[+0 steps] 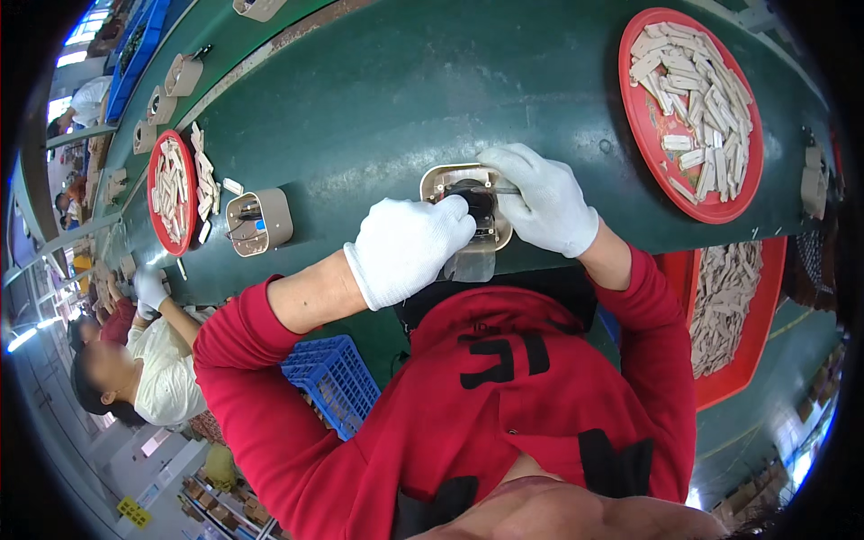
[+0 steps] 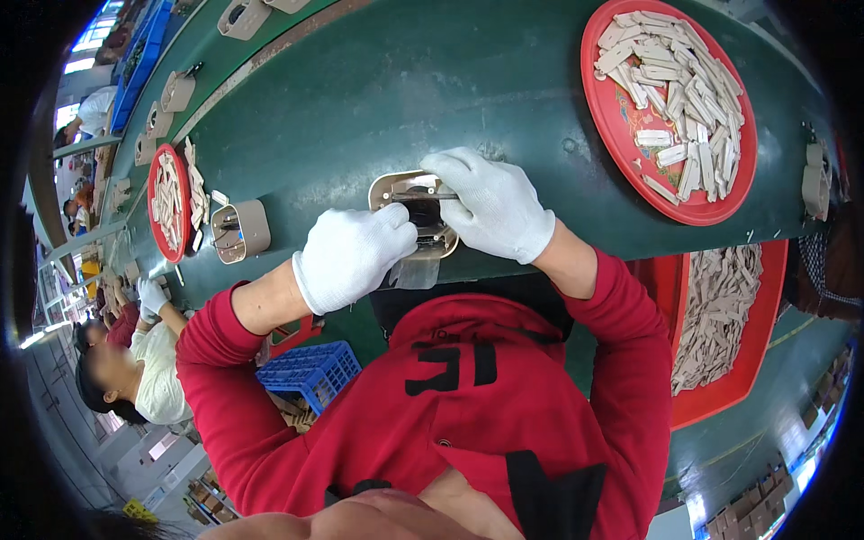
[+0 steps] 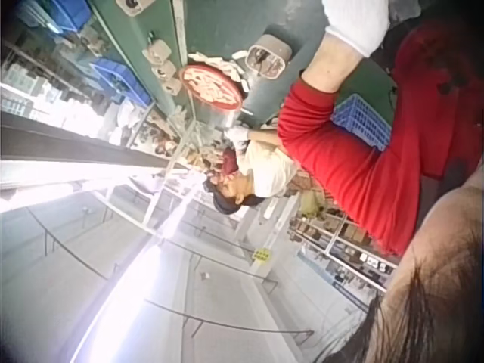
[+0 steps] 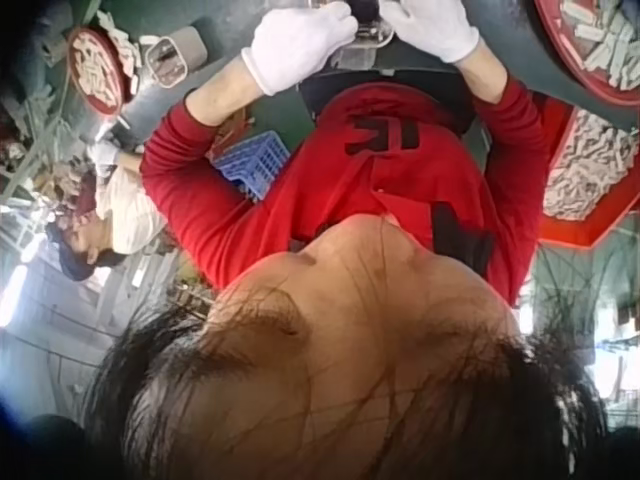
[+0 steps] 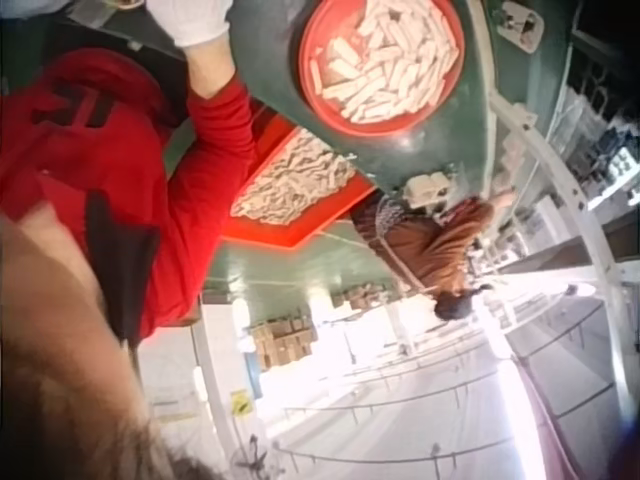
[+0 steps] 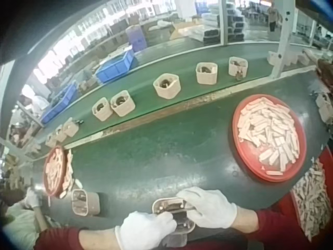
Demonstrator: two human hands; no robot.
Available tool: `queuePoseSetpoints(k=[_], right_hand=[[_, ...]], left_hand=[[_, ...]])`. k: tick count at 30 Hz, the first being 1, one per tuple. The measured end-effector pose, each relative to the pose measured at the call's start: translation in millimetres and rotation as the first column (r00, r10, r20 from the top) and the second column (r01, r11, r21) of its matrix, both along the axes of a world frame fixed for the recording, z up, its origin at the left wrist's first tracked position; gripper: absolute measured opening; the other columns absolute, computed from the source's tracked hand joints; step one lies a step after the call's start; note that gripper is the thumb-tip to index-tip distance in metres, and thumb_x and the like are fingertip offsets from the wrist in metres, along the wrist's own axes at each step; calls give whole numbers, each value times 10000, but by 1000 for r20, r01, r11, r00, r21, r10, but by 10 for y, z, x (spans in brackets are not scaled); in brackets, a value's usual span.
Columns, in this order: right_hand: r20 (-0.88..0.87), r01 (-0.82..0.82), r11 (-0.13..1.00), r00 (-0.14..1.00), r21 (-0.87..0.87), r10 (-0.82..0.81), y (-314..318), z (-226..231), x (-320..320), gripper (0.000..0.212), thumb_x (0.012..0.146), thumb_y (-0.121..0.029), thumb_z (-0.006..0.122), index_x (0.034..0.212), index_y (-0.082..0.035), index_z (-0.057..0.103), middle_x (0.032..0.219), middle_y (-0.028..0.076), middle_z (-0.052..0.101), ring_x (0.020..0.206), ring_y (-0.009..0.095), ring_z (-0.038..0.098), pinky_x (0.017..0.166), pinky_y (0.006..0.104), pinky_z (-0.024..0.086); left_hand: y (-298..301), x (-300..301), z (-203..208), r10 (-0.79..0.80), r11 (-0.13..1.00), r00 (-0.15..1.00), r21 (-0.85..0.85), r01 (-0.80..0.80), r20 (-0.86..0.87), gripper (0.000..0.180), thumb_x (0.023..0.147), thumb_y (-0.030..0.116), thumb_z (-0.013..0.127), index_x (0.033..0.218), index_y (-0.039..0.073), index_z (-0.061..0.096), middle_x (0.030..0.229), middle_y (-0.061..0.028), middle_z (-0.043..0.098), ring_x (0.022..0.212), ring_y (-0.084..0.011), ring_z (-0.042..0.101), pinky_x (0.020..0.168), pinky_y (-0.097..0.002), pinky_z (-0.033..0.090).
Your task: Assembling small electronic components into plastic housings on a factory conveyor belt.
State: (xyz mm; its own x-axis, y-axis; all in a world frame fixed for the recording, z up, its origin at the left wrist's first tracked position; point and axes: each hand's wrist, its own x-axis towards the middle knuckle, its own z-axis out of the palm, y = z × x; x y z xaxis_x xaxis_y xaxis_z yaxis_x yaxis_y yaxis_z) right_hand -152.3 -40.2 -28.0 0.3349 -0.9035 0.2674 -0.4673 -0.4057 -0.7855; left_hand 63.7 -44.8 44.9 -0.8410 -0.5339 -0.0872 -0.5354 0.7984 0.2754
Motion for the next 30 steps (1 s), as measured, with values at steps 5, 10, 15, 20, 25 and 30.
queuePoseSetpoints(k=[5, 10, 15, 20, 25, 30], right_hand=[[-22, -7, 1000, 1000, -14, 6, 5, 15, 7, 431, 737, 9, 575, 1163, -35, 616, 1075, 184, 649, 893, 391, 663, 767, 419, 547], [-21, 4, 1000, 1000, -10, -5, 21, -5, 2, 433, 735, 14, 571, 1163, -37, 612, 1067, 184, 650, 881, 395, 659, 759, 420, 544], [14, 2, 1000, 1000, 7, -2, 2, 30, -21, 424, 744, 10, 574, 1163, -38, 618, 1067, 184, 652, 873, 390, 663, 752, 415, 548], [-25, -2, 1000, 1000, 11, 2, -4, 12, 3, 412, 750, 1, 581, 1159, -33, 622, 1060, 181, 654, 866, 384, 667, 750, 416, 550], [-23, -18, 1000, 1000, -19, 17, 15, -11, 18, 380, 768, -29, 612, 1148, -31, 632, 1076, 181, 662, 884, 381, 674, 758, 409, 556], [38, -47, 998, 998, -40, 48, -99, -1, 24, 310, 801, -35, 599, 1106, -39, 652, 1040, 176, 674, 869, 374, 675, 751, 415, 558]], left_hand=[[61, 15, -6, -34, 999, 995, 11, 33, 92, 110, 742, 111, 624, 823, 92, 552, 799, -75, 521, 622, -248, 622, 490, -386, 521], [5, -49, 3, -54, 996, 987, 83, 42, 152, 118, 755, 122, 633, 830, 70, 557, 795, -74, 528, 607, -238, 628, 476, -396, 518], [-77, -18, -82, -63, 993, 996, 108, 56, 66, 100, 783, 141, 640, 829, 91, 566, 805, -70, 547, 633, -266, 631, 520, -401, 525], [-66, 9, -123, 121, 961, 979, 266, -74, -164, 83, 818, 161, 641, 853, 120, 578, 807, -67, 587, 702, -312, 648, 564, -415, 518], [-20, -27, -108, 25, 988, 996, 153, -13, -81, 76, 813, 131, 622, 861, 120, 563, 827, -67, 567, 681, -296, 642, 534, -410, 518], [5, -6, -83, 44, 995, 996, 88, -36, -81, 65, 824, 132, 614, 884, 123, 591, 854, -77, 555, 684, -284, 633, 549, -405, 513]])
